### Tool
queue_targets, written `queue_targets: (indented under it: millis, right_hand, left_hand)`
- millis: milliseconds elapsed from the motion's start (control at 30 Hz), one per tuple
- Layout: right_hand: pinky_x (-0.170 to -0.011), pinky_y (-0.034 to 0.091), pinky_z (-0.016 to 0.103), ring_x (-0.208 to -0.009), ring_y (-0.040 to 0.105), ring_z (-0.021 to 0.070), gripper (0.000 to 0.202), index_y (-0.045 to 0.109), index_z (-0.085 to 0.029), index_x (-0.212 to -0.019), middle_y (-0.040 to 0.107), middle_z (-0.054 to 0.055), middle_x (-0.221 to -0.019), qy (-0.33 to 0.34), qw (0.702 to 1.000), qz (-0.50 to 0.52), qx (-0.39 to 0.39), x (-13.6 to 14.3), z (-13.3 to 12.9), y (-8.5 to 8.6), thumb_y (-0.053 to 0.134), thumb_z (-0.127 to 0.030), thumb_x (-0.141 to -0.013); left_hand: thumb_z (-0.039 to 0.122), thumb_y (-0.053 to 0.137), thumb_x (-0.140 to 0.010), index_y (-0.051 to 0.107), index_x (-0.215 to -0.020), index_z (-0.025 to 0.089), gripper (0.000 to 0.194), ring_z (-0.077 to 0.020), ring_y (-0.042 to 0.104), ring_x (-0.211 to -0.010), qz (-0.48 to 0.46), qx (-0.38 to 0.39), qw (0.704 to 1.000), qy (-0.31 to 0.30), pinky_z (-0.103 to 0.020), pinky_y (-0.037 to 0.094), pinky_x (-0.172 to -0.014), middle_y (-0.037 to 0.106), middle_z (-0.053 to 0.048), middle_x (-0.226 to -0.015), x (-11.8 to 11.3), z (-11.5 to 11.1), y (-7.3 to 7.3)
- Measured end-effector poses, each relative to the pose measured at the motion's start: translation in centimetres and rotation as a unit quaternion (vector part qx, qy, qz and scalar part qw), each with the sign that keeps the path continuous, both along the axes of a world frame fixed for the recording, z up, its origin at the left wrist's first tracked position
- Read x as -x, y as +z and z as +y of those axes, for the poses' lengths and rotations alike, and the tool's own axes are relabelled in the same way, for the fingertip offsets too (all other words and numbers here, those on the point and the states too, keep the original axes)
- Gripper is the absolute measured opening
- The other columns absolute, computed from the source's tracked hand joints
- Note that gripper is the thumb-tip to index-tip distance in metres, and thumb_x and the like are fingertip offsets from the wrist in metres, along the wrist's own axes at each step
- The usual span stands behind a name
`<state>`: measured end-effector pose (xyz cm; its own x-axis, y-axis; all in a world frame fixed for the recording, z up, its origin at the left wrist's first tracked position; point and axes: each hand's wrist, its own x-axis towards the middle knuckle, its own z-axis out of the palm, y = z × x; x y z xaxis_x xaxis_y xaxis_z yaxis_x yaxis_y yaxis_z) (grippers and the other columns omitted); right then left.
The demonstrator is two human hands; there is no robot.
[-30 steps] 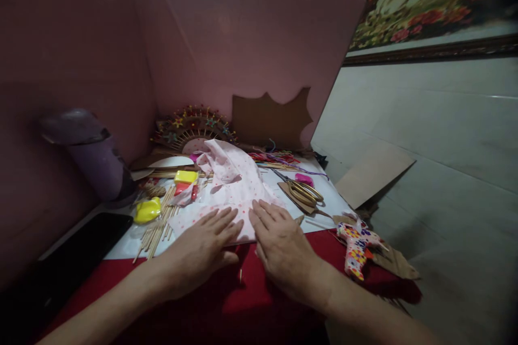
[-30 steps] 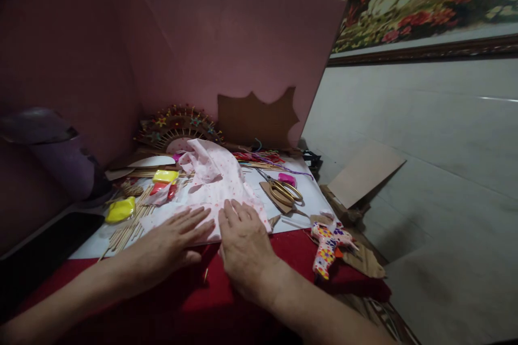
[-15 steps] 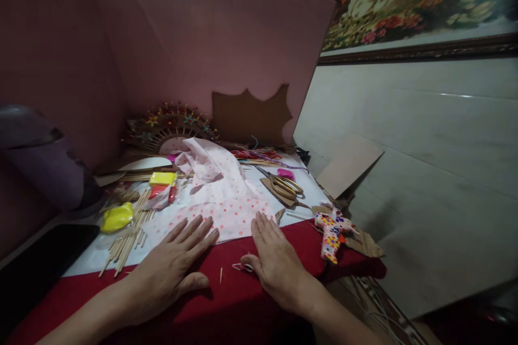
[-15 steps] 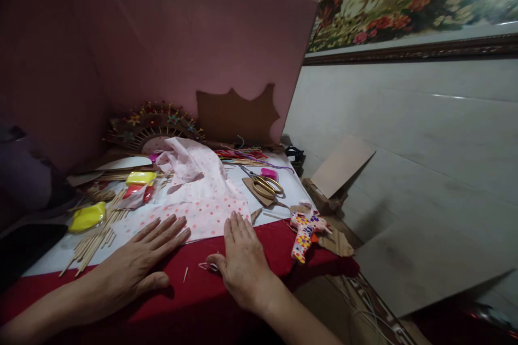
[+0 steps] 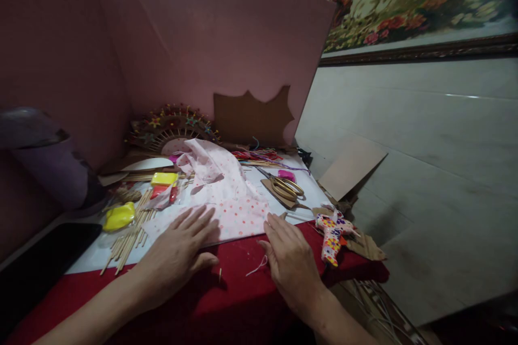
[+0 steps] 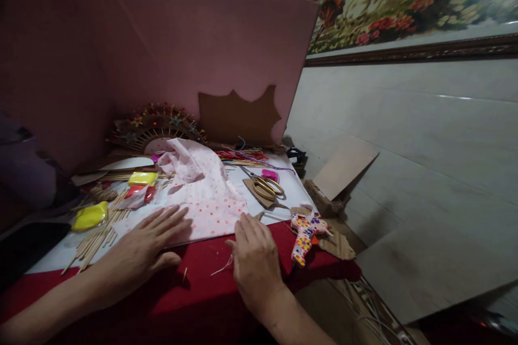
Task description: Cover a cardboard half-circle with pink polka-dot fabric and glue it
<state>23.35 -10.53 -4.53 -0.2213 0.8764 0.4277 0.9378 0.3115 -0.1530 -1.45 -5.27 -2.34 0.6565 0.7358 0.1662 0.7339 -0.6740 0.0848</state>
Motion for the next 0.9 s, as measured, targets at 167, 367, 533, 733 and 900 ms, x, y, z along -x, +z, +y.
queue_targets:
  millis: [167,367,533,733,900]
  right_hand:
    - [-0.107,0.035,0.045,-0.13,0.04,0.0303,0.058,0.051,-0.001,-0.129,0.046,0.021,-0.137,0.075,0.993,-0.043,0.078,0.7,1.5,0.6,0.042,-0.045,-0.091]
    - [-0.104,0.035,0.05,-0.127,0.041,0.0364,0.066,0.051,0.003,-0.127,0.045,0.027,-0.134,-0.043,0.989,-0.089,0.108,0.1,2.2,0.1,0.043,-0.05,-0.089]
    - [-0.105,0.035,0.048,-0.129,0.039,0.0346,0.061,0.051,-0.001,-0.129,0.044,0.023,-0.137,-0.037,0.994,-0.092,0.043,0.8,2.2,-0.2,0.04,-0.048,-0.09]
    - [-0.104,0.032,0.055,-0.128,0.039,0.0392,0.069,0.051,0.002,-0.128,0.044,0.028,-0.135,-0.029,0.989,-0.106,0.103,1.1,2.4,0.0,0.043,-0.054,-0.087]
    - [-0.105,0.031,0.055,-0.135,0.026,0.0372,0.069,0.044,-0.003,-0.135,0.031,0.024,-0.145,0.014,0.998,-0.054,0.028,1.7,2.7,0.5,0.043,-0.053,-0.088]
  left_hand:
    - [0.061,0.035,-0.085,0.026,-0.145,0.022,0.072,-0.027,0.019,-0.138,0.011,0.086,0.993,-0.083,-0.046,0.023,-0.111,0.021,-0.01,-0.151,-1.2,0.1,-0.7]
    - [0.064,0.038,-0.083,0.025,-0.146,0.018,0.079,-0.0292,0.015,-0.139,0.007,0.063,0.998,-0.029,-0.046,0.023,-0.11,0.017,-0.014,-0.151,1.2,0.0,-2.1]
    - [0.067,0.034,-0.081,0.034,-0.142,0.011,0.083,-0.0317,0.02,-0.137,0.027,0.057,0.998,0.022,-0.048,0.024,-0.11,0.024,-0.019,-0.148,1.2,-0.4,-1.3]
    - [0.07,0.032,-0.079,0.04,-0.138,0.008,0.086,-0.0347,0.024,-0.136,0.039,0.076,0.996,0.024,-0.049,0.028,-0.107,0.028,-0.023,-0.146,0.6,-0.5,-0.2]
    - [0.069,0.032,-0.079,0.046,-0.134,0.009,0.082,-0.0351,0.031,-0.134,0.053,0.078,0.996,0.008,-0.048,0.031,-0.106,0.037,-0.024,-0.143,0.5,-0.2,0.8]
